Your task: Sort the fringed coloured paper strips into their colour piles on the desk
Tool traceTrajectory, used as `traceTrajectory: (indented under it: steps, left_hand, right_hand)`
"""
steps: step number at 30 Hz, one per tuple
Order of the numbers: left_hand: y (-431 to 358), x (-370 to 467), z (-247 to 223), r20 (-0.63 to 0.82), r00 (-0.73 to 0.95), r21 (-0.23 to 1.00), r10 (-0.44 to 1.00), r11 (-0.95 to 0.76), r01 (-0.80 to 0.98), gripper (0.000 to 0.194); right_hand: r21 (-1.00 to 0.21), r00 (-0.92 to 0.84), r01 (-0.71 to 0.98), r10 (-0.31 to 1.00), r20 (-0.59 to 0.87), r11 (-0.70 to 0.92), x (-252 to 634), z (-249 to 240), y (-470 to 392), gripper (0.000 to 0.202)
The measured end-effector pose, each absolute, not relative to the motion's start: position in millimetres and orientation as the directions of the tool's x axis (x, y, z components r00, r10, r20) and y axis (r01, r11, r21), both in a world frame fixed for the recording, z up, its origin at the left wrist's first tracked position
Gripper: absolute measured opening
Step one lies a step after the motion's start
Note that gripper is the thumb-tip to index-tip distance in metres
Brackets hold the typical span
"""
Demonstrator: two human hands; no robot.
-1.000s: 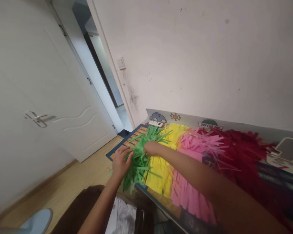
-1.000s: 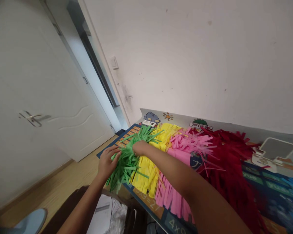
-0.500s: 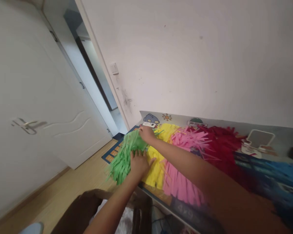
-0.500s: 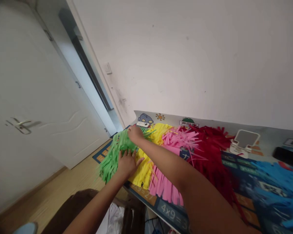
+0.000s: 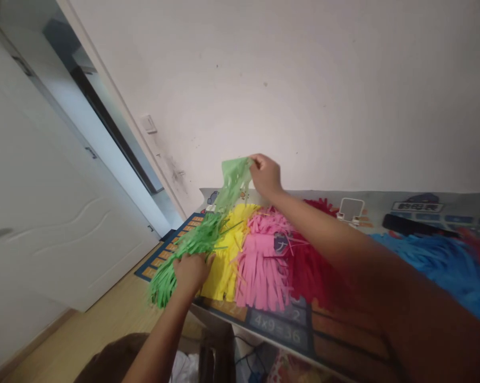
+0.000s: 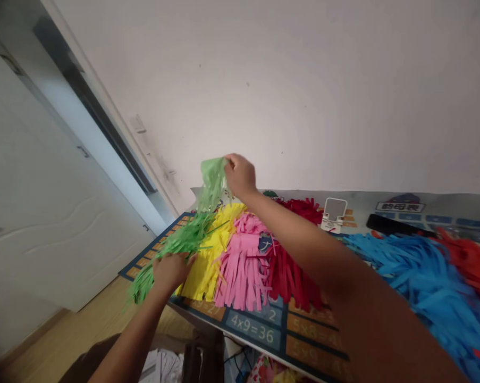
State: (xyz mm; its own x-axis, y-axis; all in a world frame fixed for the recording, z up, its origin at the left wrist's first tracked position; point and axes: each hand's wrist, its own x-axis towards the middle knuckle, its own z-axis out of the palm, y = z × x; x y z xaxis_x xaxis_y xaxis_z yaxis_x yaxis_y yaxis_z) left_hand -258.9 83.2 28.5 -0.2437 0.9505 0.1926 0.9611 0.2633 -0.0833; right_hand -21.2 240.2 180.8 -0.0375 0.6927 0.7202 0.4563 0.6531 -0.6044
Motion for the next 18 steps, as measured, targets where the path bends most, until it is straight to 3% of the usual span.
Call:
traceTrajectory:
  steps: [3, 5, 6, 8, 10, 15, 18]
  left_hand:
    - [71.8, -230.1, 50.4, 0.353, -0.116, 0.02, 0.928, 0.116, 0.993, 0.042]
    - [68.2, -190.2, 64.9, 0.637, 0.019, 0.155, 0.771, -0.152, 0.976, 0.039]
    - [67.9, -164.6, 70.7, 0.736, 0.105, 0.143, 0.669, -0.305, 0.942, 0.045]
    - [70.0, -109.1, 75.7, 0.75, 0.33, 0.036, 0.573, -0.535, 0.844, 0.067]
    - [74.6, -58.8, 68.5, 0.701, 0.464, -0.042, 0.541, -0.619, 0.785, 0.065]
    - [83.4, -1.5, 10.9, 0.65, 0.542, 0.071, 0.533, -0.752, 0.655, 0.045]
    - [80.1, -0.9, -14.1, 0.652, 0.576, 0.116, 0.493, -0.815, 0.567, 0.032]
  right_hand:
    - [-0.208, -0.287, 0.732, 0.57, 0.77, 0.649, 35.1, 188.4, 214.3, 0.025]
    - [0.09, -0.514, 0.782, 0.557, 0.652, 0.617, 58.5, 175.2, 186.9, 0.025]
    - [0.171, -0.586, 0.762, 0.553, 0.592, 0.625, 66.0, 163.2, 171.8, 0.025]
    - [0.244, -0.661, 0.724, 0.55, 0.51, 0.645, 77.9, 131.4, 142.3, 0.021]
    - [0.302, -0.682, 0.721, 0.562, 0.468, 0.624, 94.0, 95.1, 115.1, 0.021]
    - [0.321, -0.594, 0.802, 0.619, 0.514, 0.503, 166.0, 16.6, 58.4, 0.015]
    - [0.26, -0.478, 0.876, 0.659, 0.581, 0.406, 210.1, -11.0, 40.9, 0.011]
